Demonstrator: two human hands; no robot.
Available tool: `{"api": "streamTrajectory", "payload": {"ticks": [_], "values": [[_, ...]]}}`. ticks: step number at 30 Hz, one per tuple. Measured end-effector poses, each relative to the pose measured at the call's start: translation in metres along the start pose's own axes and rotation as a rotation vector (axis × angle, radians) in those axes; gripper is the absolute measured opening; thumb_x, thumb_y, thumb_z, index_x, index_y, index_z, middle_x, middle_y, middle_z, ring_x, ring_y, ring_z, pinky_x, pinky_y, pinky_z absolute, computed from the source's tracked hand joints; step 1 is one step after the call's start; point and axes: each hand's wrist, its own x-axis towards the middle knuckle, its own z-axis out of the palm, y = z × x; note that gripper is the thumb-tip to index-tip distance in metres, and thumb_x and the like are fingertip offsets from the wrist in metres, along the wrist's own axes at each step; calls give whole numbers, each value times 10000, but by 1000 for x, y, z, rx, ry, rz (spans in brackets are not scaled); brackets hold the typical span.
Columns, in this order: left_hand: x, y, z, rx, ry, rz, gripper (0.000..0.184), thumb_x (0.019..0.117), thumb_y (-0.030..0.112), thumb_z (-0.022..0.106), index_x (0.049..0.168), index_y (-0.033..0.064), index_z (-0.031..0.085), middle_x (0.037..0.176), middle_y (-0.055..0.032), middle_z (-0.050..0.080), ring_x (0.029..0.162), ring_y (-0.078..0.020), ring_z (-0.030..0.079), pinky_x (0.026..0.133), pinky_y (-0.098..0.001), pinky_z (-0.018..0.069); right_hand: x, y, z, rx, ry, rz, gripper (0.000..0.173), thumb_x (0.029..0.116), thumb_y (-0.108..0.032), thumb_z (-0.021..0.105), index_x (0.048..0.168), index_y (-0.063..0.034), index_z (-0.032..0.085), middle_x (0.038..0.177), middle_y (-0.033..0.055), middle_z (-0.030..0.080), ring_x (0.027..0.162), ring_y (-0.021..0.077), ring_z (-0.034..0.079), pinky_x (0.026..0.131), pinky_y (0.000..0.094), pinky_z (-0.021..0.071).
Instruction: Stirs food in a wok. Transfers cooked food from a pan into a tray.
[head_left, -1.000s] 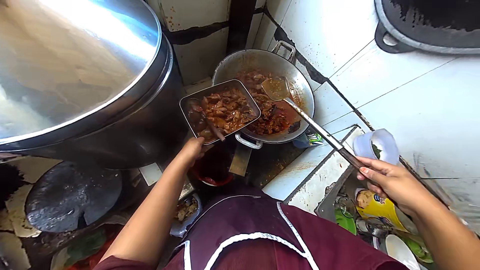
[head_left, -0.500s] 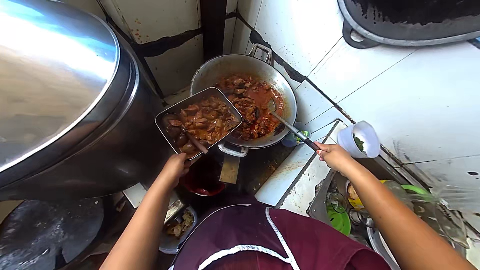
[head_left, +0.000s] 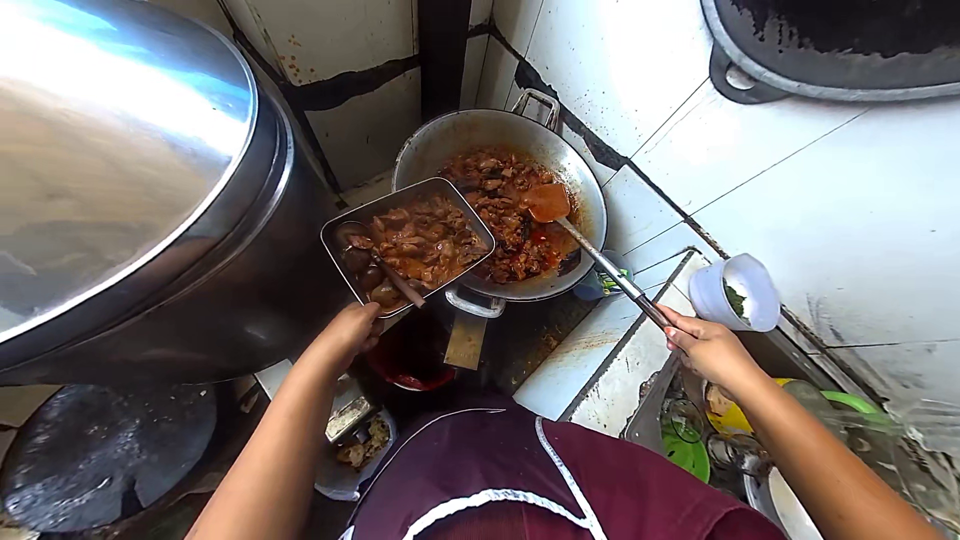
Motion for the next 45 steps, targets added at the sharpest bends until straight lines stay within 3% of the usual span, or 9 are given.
{"api": "streamTrajectory", "payload": {"ticks": [14,17,19,24,30,35,37,39,45], "values": [[5,-8,4,-58,74,41,318,1069,144,367,779,95,489,526,31,404,425,-53,347,434,-194,293,-76,-67,-22,71,-144,-205,445,1075,-150,469,1510,-210,541,868,-14,664,494,62,441,449,220,369],[4,-9,4,-72,77,49,299,1065,147,372,796,95,491,535,30,401,427,-56,347,434,-199,297,-77,-82,-15,-222,-26,-318,436,1075,-204,485,1499,-283,553,969,-12,706,691,105,593,624,343,497],[6,-10,4,-85,72,60,302,1063,143,369,791,96,490,526,30,402,419,-52,343,427,-193,292,-82,-87,-13,-393,89,-414,436,1071,-228,509,1499,-297,556,1116,80,734,935,270,705,808,579,554],[5,-11,5,-117,68,68,316,1054,121,373,755,105,472,512,33,401,412,-49,342,422,-186,286,-105,-80,-7,-659,481,-698,432,1056,-285,451,1424,-155,635,977,181,706,736,399,694,526,573,511],[4,-12,6,-137,55,78,307,1057,116,371,769,103,474,513,37,388,412,-44,336,423,-179,285,-116,-62,-1,-689,580,-757,430,1064,-283,434,1390,-117,660,959,184,708,699,388,688,493,532,501],[5,-12,7,-124,59,87,319,1054,114,373,753,103,478,516,34,404,409,-42,343,416,-176,278,-110,-39,-15,-332,252,-486,435,1000,-295,525,1401,-199,661,1114,100,745,934,283,716,766,583,557],[5,-12,7,-118,62,87,316,1058,115,370,761,104,477,517,37,399,411,-41,343,417,-176,281,-103,-30,-21,-92,84,-286,400,1020,-216,543,1404,-182,649,1000,-9,738,700,78,618,614,309,512],[6,-13,7,-113,58,82,319,1056,115,366,754,110,468,511,38,395,410,-44,347,418,-177,287,-96,-26,-27,209,-52,-110,404,1056,-129,475,1441,-103,598,880,-2,691,491,42,469,437,199,391],[5,-13,7,-102,62,99,314,1066,116,354,778,100,478,519,34,403,408,-49,355,416,-181,302,-32,-29,-14,61,36,66,397,1124,-201,397,1483,-126,547,927,43,666,561,90,461,526,283,402]]}}
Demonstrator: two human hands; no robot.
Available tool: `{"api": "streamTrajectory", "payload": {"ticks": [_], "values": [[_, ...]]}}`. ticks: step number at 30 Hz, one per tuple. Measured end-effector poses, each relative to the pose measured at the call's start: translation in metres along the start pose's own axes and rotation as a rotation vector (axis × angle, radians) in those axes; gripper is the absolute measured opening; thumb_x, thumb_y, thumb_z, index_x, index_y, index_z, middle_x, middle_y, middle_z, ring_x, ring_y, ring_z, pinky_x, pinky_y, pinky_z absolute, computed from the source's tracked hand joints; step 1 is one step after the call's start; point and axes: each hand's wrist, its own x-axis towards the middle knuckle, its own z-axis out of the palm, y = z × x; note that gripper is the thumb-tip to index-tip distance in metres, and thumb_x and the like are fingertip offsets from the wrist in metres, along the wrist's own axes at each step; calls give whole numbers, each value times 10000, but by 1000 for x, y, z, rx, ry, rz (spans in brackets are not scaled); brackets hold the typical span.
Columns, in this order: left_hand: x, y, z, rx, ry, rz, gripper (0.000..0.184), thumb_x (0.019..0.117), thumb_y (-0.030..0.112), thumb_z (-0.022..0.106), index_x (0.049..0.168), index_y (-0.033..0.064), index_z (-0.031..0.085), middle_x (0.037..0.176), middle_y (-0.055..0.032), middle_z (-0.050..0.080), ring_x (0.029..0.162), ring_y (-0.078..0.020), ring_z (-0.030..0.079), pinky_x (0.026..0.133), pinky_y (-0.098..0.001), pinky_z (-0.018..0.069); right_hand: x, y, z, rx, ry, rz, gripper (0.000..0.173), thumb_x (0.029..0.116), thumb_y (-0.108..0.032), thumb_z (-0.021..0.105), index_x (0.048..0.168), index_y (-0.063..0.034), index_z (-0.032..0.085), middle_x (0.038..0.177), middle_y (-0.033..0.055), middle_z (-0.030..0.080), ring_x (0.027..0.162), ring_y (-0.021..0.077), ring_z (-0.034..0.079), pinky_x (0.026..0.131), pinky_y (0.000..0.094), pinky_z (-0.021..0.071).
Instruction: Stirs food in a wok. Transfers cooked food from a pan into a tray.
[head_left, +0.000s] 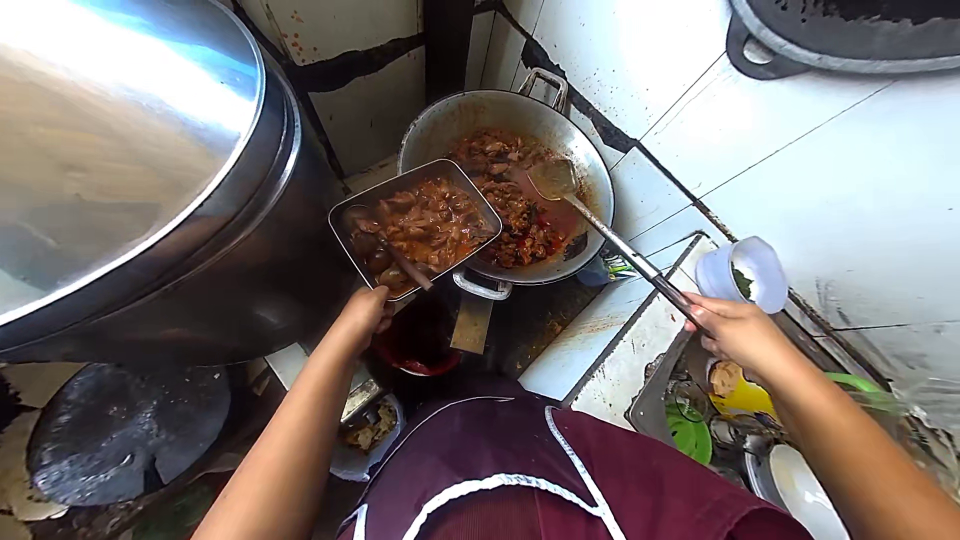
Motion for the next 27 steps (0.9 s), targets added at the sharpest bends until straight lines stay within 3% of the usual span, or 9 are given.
{"api": "streamTrajectory", "payload": {"ticks": [2,3,4,8,10,12,15,17,27], "values": [[1,-1,0,-7,1,0,318,1068,115,349,779,102,479,517,37,400,406,-46,350,413,-177,294,26,3,11,-172,42,-9,405,1123,-229,400,1479,-123,561,1058,121,709,844,231,631,799,471,499],[1,-1,0,-10,4,-1,316,1066,111,350,777,102,478,517,38,396,404,-45,345,411,-175,291,35,5,17,-214,47,-12,412,1121,-236,396,1479,-114,560,1106,153,713,963,296,657,901,546,487],[1,-1,0,-15,5,-4,319,1063,108,350,772,101,482,516,38,395,402,-44,344,410,-175,292,42,6,23,-244,49,-12,417,1120,-241,393,1480,-112,559,1130,167,712,1020,329,663,946,584,477],[2,-1,-1,-21,2,-16,327,1061,99,349,755,110,466,513,37,396,405,-45,347,412,-175,292,54,5,40,-281,45,-11,412,1114,-236,406,1471,-112,570,1154,170,717,1049,339,671,963,588,476],[1,-1,0,-16,2,-10,338,1055,99,350,741,108,474,507,37,393,404,-47,343,416,-179,290,59,-1,45,-271,27,-5,406,1108,-225,421,1466,-113,577,1157,177,715,1025,335,674,939,582,484],[0,-1,0,-13,11,-20,324,1050,100,365,743,107,468,509,32,392,408,-52,347,420,-184,293,66,-9,49,-240,-18,20,392,1109,-223,429,1457,-130,583,1128,167,707,908,295,663,837,532,504],[2,-2,0,-2,6,-23,336,1067,119,353,755,103,476,513,30,403,407,-54,353,417,-186,296,69,-14,53,-58,-53,87,360,1119,-245,434,1430,-171,600,964,71,665,579,125,469,550,323,406],[2,-1,0,1,-2,-22,336,1064,118,356,749,103,472,511,31,405,404,-52,352,417,-183,297,63,-12,51,83,-69,125,368,1122,-239,433,1454,-160,572,893,35,645,497,72,397,465,250,343],[2,-4,0,6,1,-10,335,1057,108,360,741,107,475,512,28,412,404,-48,353,415,-177,292,17,5,27,109,-17,27,366,1112,-185,452,1446,-132,591,842,19,646,472,62,395,448,233,341]]}}
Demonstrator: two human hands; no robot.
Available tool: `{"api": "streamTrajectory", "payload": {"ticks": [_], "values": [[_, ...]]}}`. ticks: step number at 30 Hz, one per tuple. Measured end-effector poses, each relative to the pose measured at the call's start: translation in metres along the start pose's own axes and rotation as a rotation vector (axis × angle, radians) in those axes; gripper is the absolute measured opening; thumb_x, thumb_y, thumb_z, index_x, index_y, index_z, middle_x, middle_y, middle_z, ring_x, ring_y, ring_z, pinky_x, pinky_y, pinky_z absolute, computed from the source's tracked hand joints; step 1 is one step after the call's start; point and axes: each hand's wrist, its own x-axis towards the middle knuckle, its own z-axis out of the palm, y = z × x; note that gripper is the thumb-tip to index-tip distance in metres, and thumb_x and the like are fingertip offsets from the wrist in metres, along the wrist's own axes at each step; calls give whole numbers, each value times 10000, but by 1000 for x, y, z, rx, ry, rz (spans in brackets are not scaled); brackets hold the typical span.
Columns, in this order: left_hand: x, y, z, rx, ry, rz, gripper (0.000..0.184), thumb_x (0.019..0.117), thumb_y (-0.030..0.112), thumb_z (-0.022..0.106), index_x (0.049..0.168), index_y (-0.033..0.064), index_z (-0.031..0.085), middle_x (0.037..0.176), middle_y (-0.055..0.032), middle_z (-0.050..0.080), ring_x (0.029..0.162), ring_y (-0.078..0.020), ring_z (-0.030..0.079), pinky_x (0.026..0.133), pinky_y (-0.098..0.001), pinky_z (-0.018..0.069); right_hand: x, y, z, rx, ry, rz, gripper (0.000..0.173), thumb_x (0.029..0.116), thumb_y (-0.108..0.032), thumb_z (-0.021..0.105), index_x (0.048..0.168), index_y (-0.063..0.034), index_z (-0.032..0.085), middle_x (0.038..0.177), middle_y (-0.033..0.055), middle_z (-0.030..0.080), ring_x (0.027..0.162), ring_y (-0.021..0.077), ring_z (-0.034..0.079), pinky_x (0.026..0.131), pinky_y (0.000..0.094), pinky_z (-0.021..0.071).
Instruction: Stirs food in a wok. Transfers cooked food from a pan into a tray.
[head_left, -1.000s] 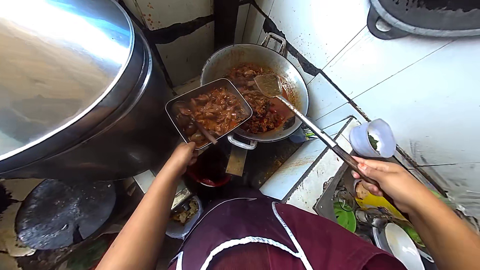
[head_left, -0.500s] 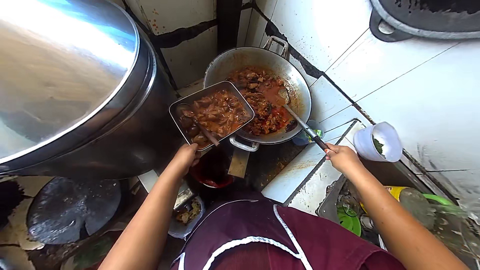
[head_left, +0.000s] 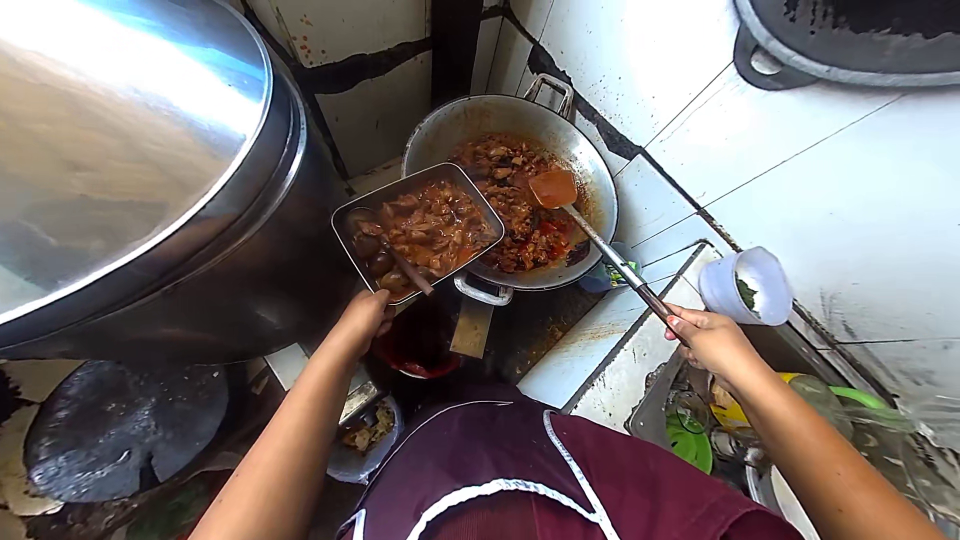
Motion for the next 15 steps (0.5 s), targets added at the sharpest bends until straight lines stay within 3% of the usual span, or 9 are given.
{"api": "streamTrajectory", "payload": {"ticks": [10,15], "values": [[-2,1,1,-31,10,7,301,1051,105,365,772,94,477,521,23,403,413,-58,360,425,-190,310,-69,-16,-23,65,-79,-210,395,1078,-145,456,1446,-123,598,850,-6,678,460,47,429,421,205,362],[-4,3,3,-37,20,-8,301,1062,119,367,782,95,472,522,26,402,413,-53,355,423,-187,302,-90,-21,-24,43,-151,-264,414,1047,-190,475,1432,-126,612,850,-27,691,461,37,456,416,195,382]]}}
